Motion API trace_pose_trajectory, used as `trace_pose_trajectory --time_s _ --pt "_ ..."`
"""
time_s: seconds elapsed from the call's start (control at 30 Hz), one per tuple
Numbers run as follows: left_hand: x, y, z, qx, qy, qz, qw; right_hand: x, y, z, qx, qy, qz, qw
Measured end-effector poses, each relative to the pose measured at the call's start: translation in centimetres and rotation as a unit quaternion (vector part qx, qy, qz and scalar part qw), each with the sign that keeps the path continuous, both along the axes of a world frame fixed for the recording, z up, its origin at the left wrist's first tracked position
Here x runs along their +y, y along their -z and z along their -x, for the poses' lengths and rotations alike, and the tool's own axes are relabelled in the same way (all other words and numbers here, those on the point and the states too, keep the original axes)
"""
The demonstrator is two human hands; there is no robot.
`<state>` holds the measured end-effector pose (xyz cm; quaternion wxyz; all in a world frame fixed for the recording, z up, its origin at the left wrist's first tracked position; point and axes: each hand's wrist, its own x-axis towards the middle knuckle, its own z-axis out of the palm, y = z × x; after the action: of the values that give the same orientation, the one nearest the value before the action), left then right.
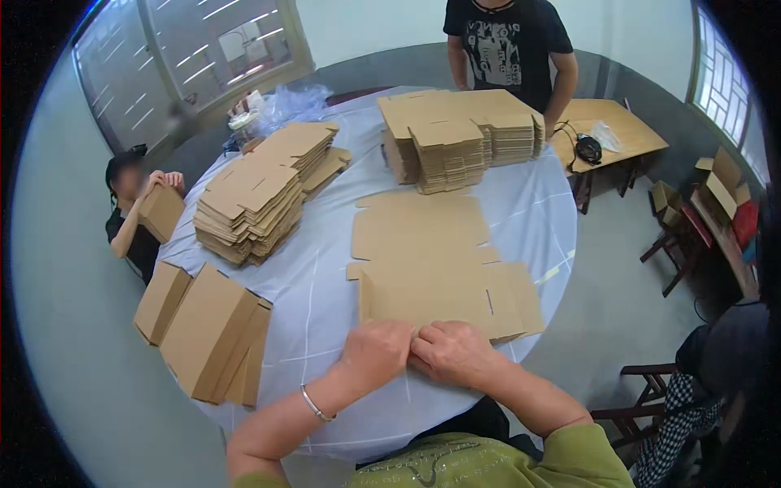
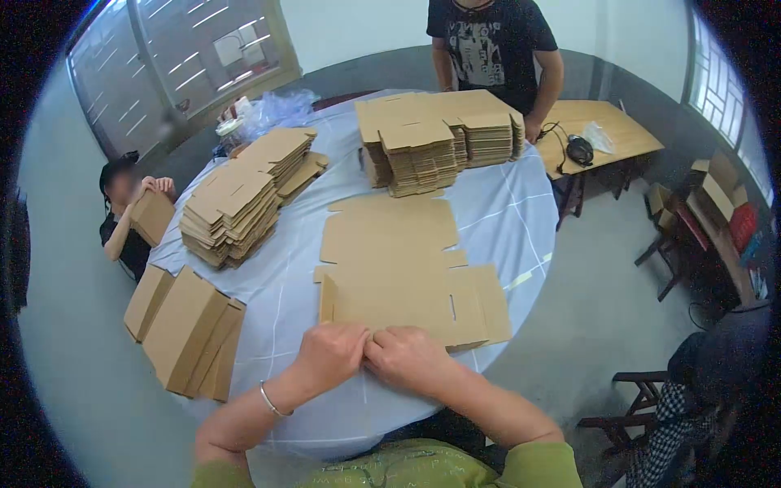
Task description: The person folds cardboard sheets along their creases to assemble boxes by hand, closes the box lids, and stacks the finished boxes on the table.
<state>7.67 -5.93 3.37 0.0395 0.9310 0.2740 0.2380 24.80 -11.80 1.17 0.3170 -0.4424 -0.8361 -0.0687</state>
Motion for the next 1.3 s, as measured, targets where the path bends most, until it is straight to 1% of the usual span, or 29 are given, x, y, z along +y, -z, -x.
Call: trace_pose_trajectory --time_s 0.1,0.17,0.23,0.3,0.33,0.37,0.4,0.5,0.53,0.57,0.6,0.67,0.73,0.8,0.83,0.9,0.93,1.0,1.03,1.1,1.23,1.3 --pt "0.1 0.4 0.2 -0.033 0.028 -0.02 0.999 -0.4 -0.2 -0.4 -0.002 0.005 0.012 1.0" --pt "0.1 0.7 0.3 -0.041 0.013 -0.046 0.998 -0.9 -0.6 -1.1 -0.009 0.01 0.027 1.0" --pt "0.2 0.7 0.2 -0.046 0.013 -0.04 0.998 -1.7 -1.4 -2.6 0.018 0.003 0.055 0.998" --pt "0.3 0.8 0.4 -0.047 0.01 -0.022 0.999 -2.7 -2.6 -4.5 0.024 0.039 0.099 0.994" --pt "0.5 0.9 0.5 -0.032 0.019 -0.046 0.998 -3.3 -3.2 -5.4 0.066 0.048 0.145 0.986" --pt "0.5 1.2 0.6 -0.017 0.03 -0.066 0.997 -3.7 -3.0 -6.5 0.08 0.069 0.162 0.981" --pt "0.2 1.3 0.6 -0.015 0.036 -0.038 0.999 -4.3 -2.7 -7.6 0.092 0.092 0.181 0.975" --pt "0.1 0.7 0.5 -0.03 0.047 -0.024 0.998 -5.3 -2.4 -9.4 0.189 0.099 0.184 0.96" --pt "0.1 0.7 0.6 -0.034 0.072 -0.033 0.996 -5.6 -2.0 -9.6 0.189 0.102 0.191 0.958" --pt "0.1 0.7 0.5 -0.039 0.096 -0.046 0.994 -5.8 -1.8 -9.9 0.24 0.116 0.212 0.94" --pt "0.2 0.7 0.5 -0.041 0.097 -0.043 0.994 -5.9 -1.6 -10.0 0.29 0.129 0.231 0.92" --pt "0.3 0.6 0.5 -0.012 0.122 -0.05 0.991 -5.9 -1.5 -10.2 0.298 0.129 0.248 0.913" --pt "0.2 0.5 0.5 0.005 0.119 -0.05 0.992 -6.0 -1.2 -10.6 0.306 0.129 0.266 0.905" --pt "0.2 0.6 0.5 0.021 0.117 -0.049 0.992 -6.0 -0.9 -11.3 0.326 0.093 0.288 0.895" --pt "0.3 0.7 0.4 0.014 0.119 -0.041 0.992 -5.8 -1.0 -11.5 0.326 0.095 0.29 0.895" --pt "0.4 0.8 0.4 0.007 0.12 -0.034 0.992 -5.2 -1.3 -11.6 0.302 0.051 0.275 0.912" --pt "0.4 0.9 0.4 0.004 0.121 -0.035 0.992 -4.9 -1.4 -11.6 0.301 0.051 0.275 0.912" --pt "0.4 1.0 0.4 0.001 0.121 -0.038 0.992 -4.4 -1.5 -11.6 0.22 0.07 0.148 0.962" --pt "0.5 1.0 0.4 0.002 0.121 -0.039 0.992 -4.5 -1.7 -11.7 0.219 0.069 0.148 0.962" --pt "0.5 1.1 0.5 0.003 0.119 -0.041 0.992 -5.1 -2.3 -11.8 0.189 0.157 0.225 0.943" --pt "0.6 1.3 0.5 0.006 0.123 -0.043 0.992 -5.8 -2.5 -11.2 0.173 0.149 0.226 0.947" --pt "0.6 1.2 0.5 0.007 0.126 -0.043 0.991 -5.9 -2.5 -11.0 0.161 0.154 0.194 0.955"
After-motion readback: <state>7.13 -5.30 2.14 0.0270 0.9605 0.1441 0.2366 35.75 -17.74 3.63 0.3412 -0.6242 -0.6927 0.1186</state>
